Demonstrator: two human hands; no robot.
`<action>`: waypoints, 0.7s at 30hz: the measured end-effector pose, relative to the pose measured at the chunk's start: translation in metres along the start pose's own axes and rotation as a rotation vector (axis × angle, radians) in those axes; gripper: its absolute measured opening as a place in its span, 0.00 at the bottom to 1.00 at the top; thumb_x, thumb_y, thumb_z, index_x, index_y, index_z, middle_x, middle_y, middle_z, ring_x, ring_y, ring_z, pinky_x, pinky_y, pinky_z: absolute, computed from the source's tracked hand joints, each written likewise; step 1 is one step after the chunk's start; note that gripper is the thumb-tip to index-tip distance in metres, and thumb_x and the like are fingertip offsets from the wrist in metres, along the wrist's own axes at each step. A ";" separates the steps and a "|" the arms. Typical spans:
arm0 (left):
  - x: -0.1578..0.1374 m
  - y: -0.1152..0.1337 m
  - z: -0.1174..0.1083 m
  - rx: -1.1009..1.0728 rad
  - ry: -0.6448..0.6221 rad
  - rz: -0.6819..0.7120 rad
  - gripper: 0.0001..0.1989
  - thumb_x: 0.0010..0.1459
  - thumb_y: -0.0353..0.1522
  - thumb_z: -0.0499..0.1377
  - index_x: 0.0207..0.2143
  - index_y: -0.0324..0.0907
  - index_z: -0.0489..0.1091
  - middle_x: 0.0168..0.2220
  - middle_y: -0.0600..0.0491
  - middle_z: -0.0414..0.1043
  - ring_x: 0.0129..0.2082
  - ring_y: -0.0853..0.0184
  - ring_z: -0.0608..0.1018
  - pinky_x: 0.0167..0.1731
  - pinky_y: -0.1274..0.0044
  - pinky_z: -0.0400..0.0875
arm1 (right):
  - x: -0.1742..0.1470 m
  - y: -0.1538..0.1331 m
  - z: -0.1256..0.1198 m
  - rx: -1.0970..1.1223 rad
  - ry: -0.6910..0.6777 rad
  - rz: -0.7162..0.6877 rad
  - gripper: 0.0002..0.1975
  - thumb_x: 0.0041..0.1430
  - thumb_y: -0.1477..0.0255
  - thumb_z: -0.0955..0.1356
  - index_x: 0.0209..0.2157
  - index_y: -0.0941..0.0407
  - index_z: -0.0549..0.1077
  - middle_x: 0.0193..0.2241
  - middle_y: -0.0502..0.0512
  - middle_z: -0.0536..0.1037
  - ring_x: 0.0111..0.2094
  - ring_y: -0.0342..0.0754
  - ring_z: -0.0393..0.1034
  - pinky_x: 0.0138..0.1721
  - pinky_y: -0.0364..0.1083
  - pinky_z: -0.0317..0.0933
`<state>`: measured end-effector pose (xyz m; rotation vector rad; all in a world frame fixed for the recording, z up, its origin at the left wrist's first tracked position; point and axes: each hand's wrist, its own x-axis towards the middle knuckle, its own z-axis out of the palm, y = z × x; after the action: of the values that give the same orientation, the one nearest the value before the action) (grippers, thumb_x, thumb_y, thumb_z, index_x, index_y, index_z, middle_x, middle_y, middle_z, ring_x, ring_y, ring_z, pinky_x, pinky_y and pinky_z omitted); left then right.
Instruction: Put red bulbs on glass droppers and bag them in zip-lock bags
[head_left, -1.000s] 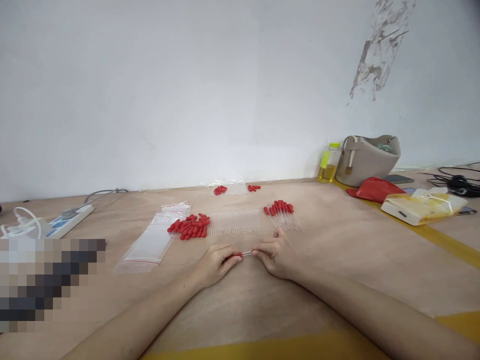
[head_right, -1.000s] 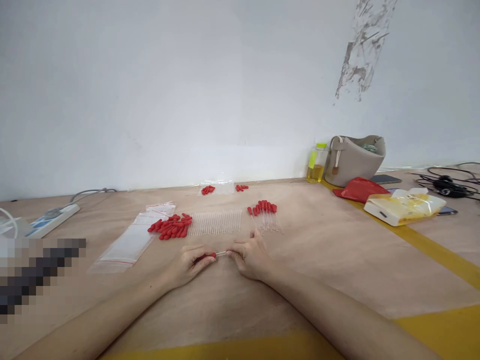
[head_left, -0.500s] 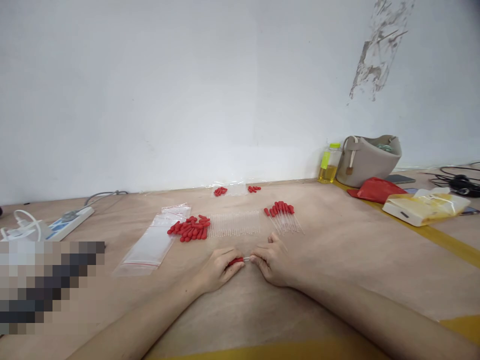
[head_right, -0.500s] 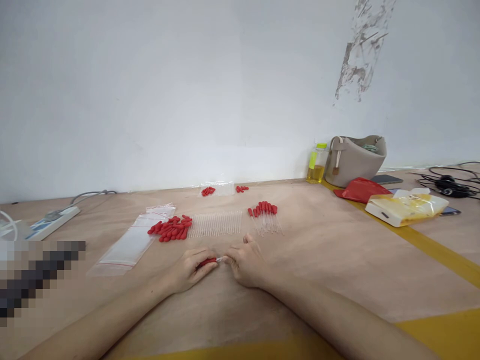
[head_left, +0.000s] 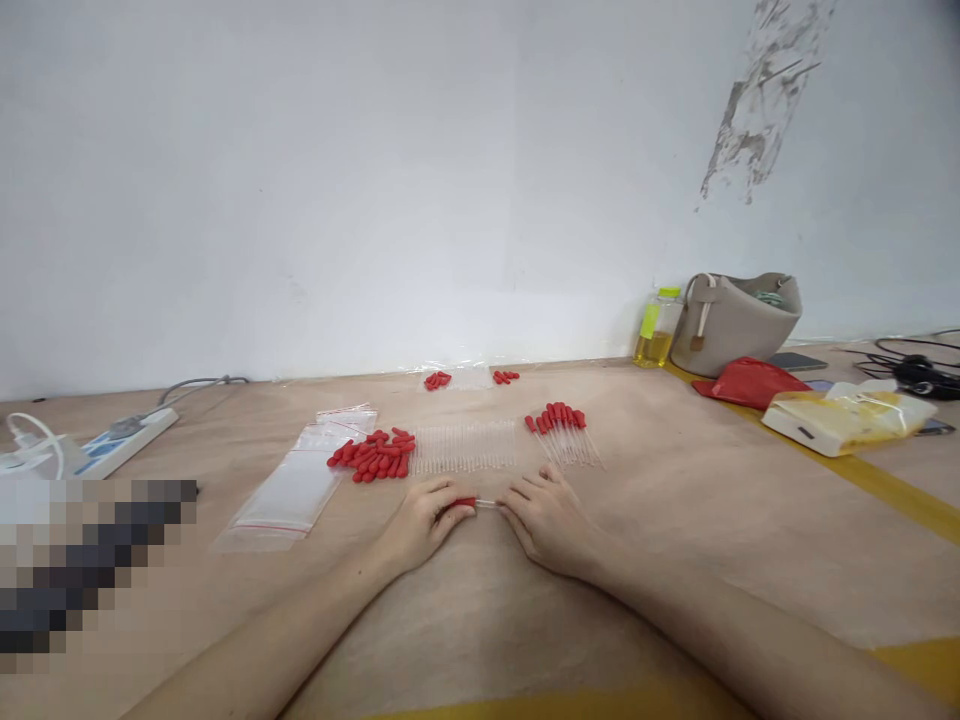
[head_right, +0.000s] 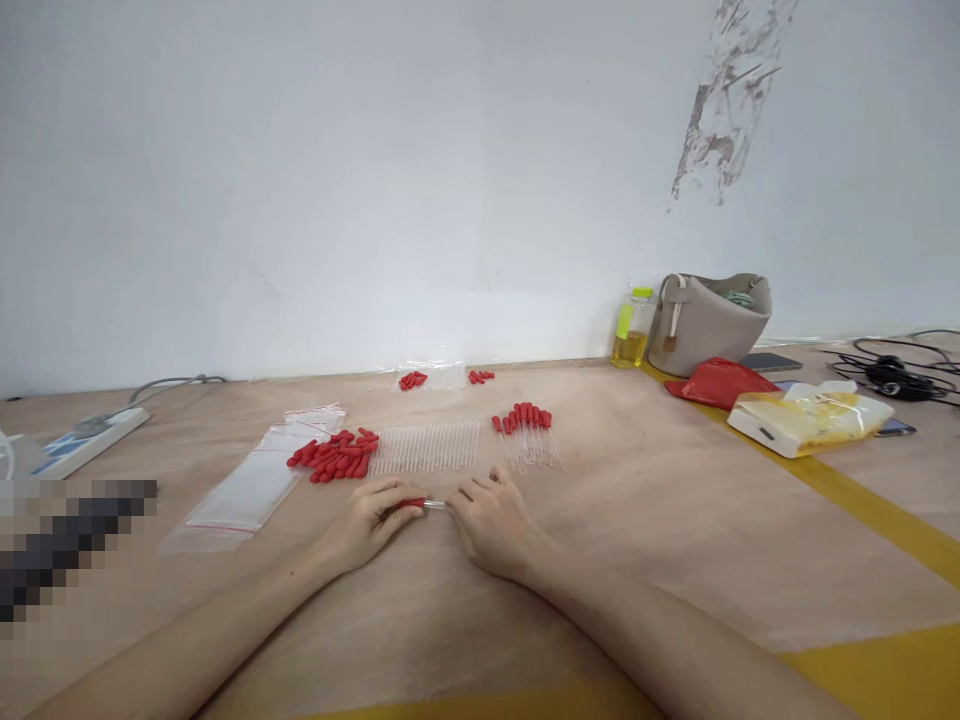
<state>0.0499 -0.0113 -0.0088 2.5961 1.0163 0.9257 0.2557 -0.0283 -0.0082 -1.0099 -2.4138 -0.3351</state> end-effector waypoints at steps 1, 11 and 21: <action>0.000 -0.001 0.000 0.002 0.011 -0.013 0.09 0.58 0.32 0.50 0.38 0.42 0.69 0.31 0.52 0.68 0.32 0.69 0.70 0.33 0.78 0.64 | -0.001 0.003 -0.001 -0.005 -0.001 0.015 0.10 0.57 0.75 0.58 0.29 0.57 0.69 0.27 0.54 0.72 0.30 0.44 0.62 0.34 0.46 0.44; -0.003 -0.016 -0.005 0.077 -0.044 -0.170 0.10 0.56 0.34 0.51 0.39 0.41 0.65 0.21 0.59 0.60 0.21 0.72 0.65 0.23 0.80 0.59 | -0.007 0.052 -0.006 0.082 0.085 0.521 0.10 0.55 0.72 0.60 0.28 0.57 0.71 0.26 0.53 0.74 0.27 0.44 0.65 0.32 0.44 0.48; -0.002 -0.015 -0.006 0.045 -0.068 -0.177 0.12 0.56 0.35 0.50 0.42 0.41 0.63 0.20 0.59 0.57 0.21 0.71 0.64 0.23 0.81 0.57 | 0.022 0.083 -0.009 0.002 -0.038 0.906 0.14 0.51 0.66 0.60 0.17 0.56 0.68 0.19 0.52 0.72 0.25 0.46 0.65 0.32 0.45 0.48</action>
<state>0.0375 -0.0018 -0.0111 2.5042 1.2386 0.7756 0.3048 0.0393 0.0138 -1.9563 -1.7295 0.0169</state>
